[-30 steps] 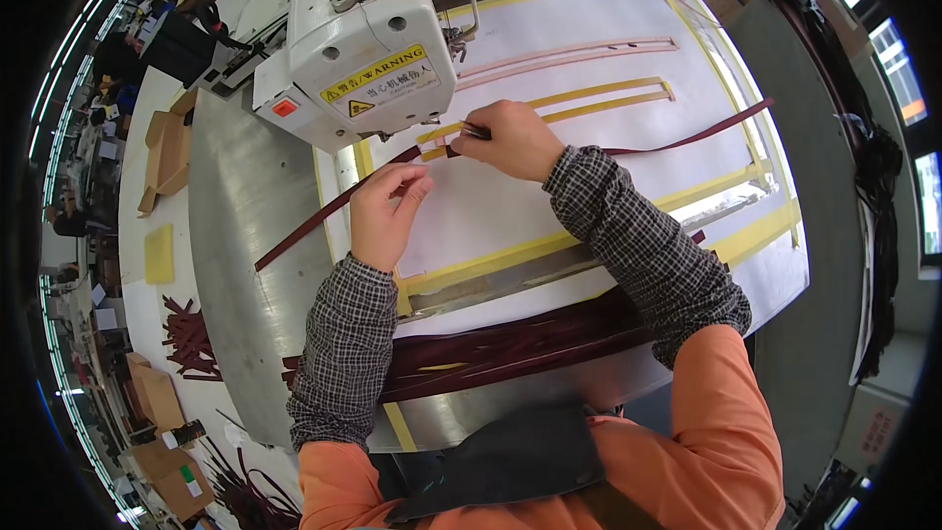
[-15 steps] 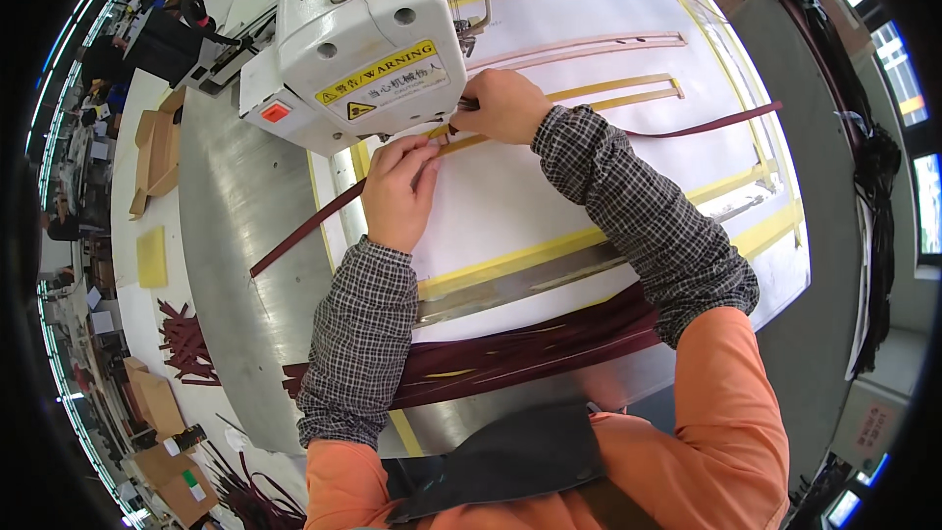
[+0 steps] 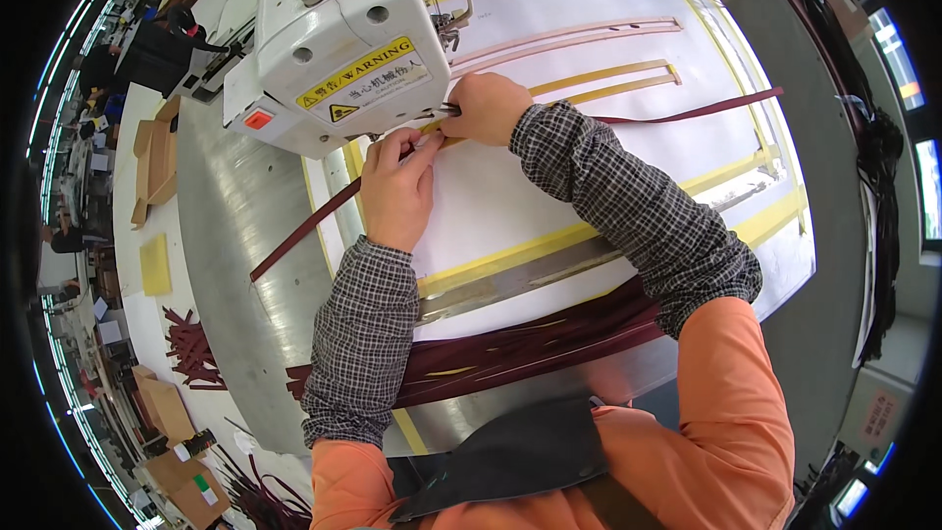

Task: Placing leather strips into a template for processing by an automated sewing machine.

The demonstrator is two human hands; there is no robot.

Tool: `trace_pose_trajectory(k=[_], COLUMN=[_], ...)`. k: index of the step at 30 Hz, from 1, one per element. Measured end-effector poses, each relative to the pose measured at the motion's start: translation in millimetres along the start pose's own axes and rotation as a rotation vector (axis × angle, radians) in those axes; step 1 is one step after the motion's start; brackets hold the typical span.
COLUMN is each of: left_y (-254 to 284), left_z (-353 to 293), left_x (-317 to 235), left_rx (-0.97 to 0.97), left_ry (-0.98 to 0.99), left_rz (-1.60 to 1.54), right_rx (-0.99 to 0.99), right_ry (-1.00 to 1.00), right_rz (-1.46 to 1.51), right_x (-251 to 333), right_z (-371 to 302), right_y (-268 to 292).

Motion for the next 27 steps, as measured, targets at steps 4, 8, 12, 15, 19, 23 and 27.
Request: trace_pose_trajectory(k=[4,8,12,15,19,23,27], left_y=[0.7,-2.0,0.9,0.2,0.3,-7.1,-5.2], left_z=[-5.5,-1.4,-0.1,1.1,-0.2,-0.4,0.0], left_x=[0.6,-9.2,-9.0,-9.7,-9.2,-15.7,-15.3], left_rx=[0.012,0.027,0.016,0.03,0.04,0.019,0.011], left_ry=[-0.05,-0.028,-0.02,-0.015,-0.031,-0.042,-0.011], left_rz=[0.237,0.241,0.192,0.24,0.257,0.319,0.287], right_rx=[0.229,0.152,0.059,0.088,-0.003,-0.018,0.023], right_ry=[-0.157,-0.115,0.036,-0.014,0.014,0.029,0.173], right_rz=[0.151,0.206,-0.062,-0.065,-0.049,-0.09,-0.216], right_x=[20.6,7.6,-1.1,-3.3,2.5,7.0,-6.2], right_z=[1.2,-10.6,-7.7,-5.1,-11.8,-22.4,-46.0], right_y=[24.2,33.3,17.6,12.8,12.3,20.5,65.6])
Point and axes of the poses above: each hand's wrist, its own z-axis towards the middle knuckle, its own y-axis out of the back of the hand, x = y × z, the point moved 2 cm from there along z, towards the middle knuckle, and after that the axes turned 8 degrees about y, right-handed, at the moved point
